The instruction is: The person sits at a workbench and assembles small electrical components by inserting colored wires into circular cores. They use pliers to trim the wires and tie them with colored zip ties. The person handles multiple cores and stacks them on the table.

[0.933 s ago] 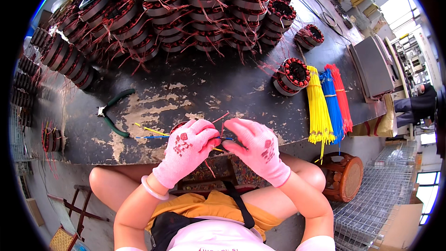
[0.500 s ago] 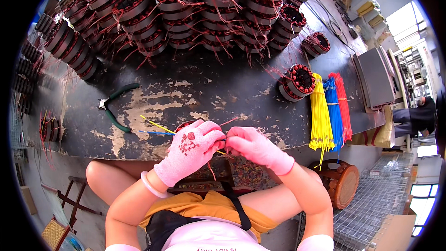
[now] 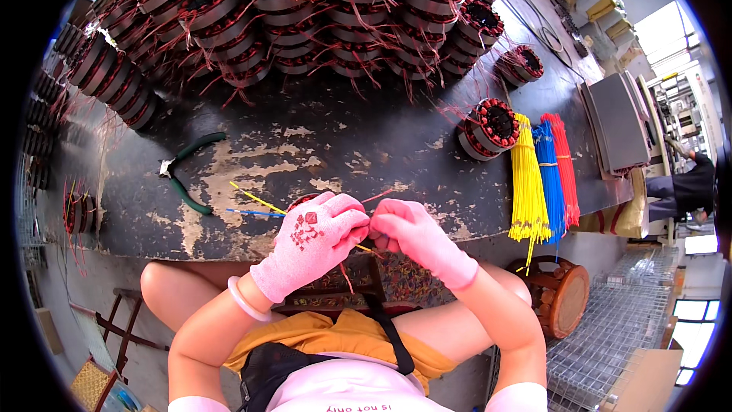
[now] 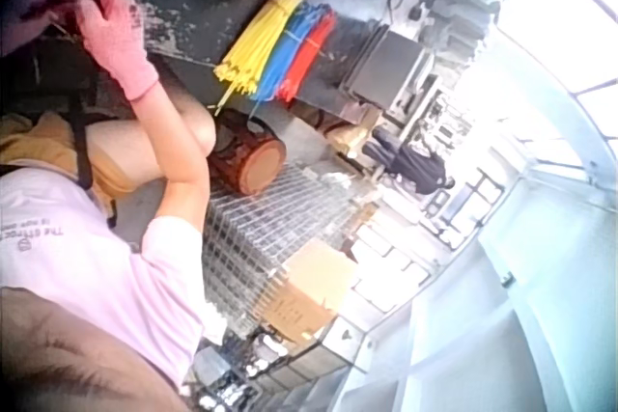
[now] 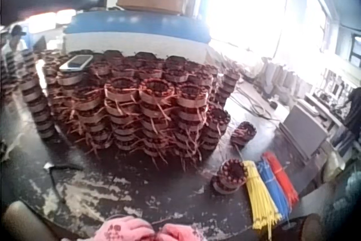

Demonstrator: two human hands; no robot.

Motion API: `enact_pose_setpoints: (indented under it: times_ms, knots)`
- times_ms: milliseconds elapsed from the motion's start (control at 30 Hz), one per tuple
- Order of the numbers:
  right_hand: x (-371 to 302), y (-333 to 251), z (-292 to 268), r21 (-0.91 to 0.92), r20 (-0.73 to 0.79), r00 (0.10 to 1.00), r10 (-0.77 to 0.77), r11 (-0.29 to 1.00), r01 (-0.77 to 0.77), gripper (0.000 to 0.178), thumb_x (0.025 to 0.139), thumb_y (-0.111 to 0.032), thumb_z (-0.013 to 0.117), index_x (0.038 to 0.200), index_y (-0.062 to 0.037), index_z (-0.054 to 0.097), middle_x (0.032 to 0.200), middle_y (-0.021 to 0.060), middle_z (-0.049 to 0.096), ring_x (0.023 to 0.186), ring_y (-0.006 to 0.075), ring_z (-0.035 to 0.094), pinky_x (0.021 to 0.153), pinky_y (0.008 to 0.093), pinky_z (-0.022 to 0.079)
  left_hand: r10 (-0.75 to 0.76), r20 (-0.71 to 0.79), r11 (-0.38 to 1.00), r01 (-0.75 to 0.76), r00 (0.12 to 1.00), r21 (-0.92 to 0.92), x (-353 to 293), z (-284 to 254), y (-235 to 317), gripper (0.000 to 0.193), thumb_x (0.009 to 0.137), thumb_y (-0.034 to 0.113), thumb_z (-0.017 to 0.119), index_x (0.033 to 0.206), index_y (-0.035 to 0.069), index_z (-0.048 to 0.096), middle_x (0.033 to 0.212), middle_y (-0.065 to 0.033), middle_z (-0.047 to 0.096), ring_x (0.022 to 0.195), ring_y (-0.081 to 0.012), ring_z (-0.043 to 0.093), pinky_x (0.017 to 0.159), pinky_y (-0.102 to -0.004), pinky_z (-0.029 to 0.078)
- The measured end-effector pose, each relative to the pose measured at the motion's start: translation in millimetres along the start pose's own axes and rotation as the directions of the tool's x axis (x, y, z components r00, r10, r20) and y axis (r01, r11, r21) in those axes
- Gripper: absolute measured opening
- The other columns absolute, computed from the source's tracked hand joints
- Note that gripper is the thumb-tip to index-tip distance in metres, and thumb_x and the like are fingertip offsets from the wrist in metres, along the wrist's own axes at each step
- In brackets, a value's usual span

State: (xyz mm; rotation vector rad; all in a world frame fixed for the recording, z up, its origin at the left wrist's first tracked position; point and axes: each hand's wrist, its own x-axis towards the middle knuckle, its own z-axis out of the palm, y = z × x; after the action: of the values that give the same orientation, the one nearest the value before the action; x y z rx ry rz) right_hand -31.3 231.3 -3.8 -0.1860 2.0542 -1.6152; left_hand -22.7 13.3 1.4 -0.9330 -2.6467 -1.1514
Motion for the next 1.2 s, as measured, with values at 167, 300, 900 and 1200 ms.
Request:
enact_pose_setpoints:
  times_ms: [167, 300, 900, 1200]
  knots:
    - [-15, -24, 2, -0.375, -0.083, 0.996, -0.016, 0.927, -0.016, 0.019, 0.092, -0.025, 0.068, 0.094, -0.0060, 0.068, 0.085, 0.0085, 0.069, 0.070, 0.0244, 0.066, 0.067, 0.0331, 0.052, -0.010, -0.011, 1.000, 0.010, 1.000, -0.025, -2, 0, -2, 0.012, 0.083, 0.014, 0.075, 0.093, 0.010, 0.069, 0.095, -0.0042, 0.066, 0.088, -0.0275, 0.065, 0.077, -0.0407, 0.055]
    - [-25, -20, 11, -0.892, -0.042, 0.725, -0.688, 0.353, 0.283, 0.029, 0.084, -0.024, 0.079, 0.108, -0.0110, 0.068, 0.097, 0.0050, 0.070, 0.083, 0.0244, 0.068, 0.075, 0.0380, 0.054, -0.025, -0.013, 0.999, 0.024, 1.000, -0.040, 0, 0, -1, 0.012, 0.081, 0.011, 0.076, 0.092, 0.009, 0.071, 0.096, -0.0062, 0.068, 0.087, -0.0293, 0.066, 0.077, -0.0411, 0.055]
    - [-15, -8, 6, -0.257, -0.060, 0.996, -0.065, 0.965, 0.048, 0.020, 0.096, -0.022, 0.063, 0.100, -0.0025, 0.067, 0.085, 0.0080, 0.067, 0.073, 0.0238, 0.064, 0.067, 0.0339, 0.049, -0.023, 0.010, 0.999, 0.024, 1.000, -0.034, 1, -1, 2, 0.013, 0.081, 0.010, 0.077, 0.093, 0.009, 0.071, 0.098, -0.0070, 0.069, 0.088, -0.0309, 0.067, 0.077, -0.0412, 0.055]
    - [-29, 0, 10, -0.885, -0.112, 0.741, -0.662, 0.405, 0.229, 0.049, 0.078, -0.032, 0.084, 0.119, -0.0131, 0.067, 0.107, 0.0012, 0.067, 0.088, 0.0193, 0.068, 0.075, 0.0353, 0.054, -0.039, 0.007, 0.998, 0.039, 0.999, -0.053, 1, 0, 0, 0.014, 0.081, 0.011, 0.077, 0.094, 0.009, 0.071, 0.098, -0.0059, 0.068, 0.088, -0.0293, 0.067, 0.076, -0.0408, 0.055]
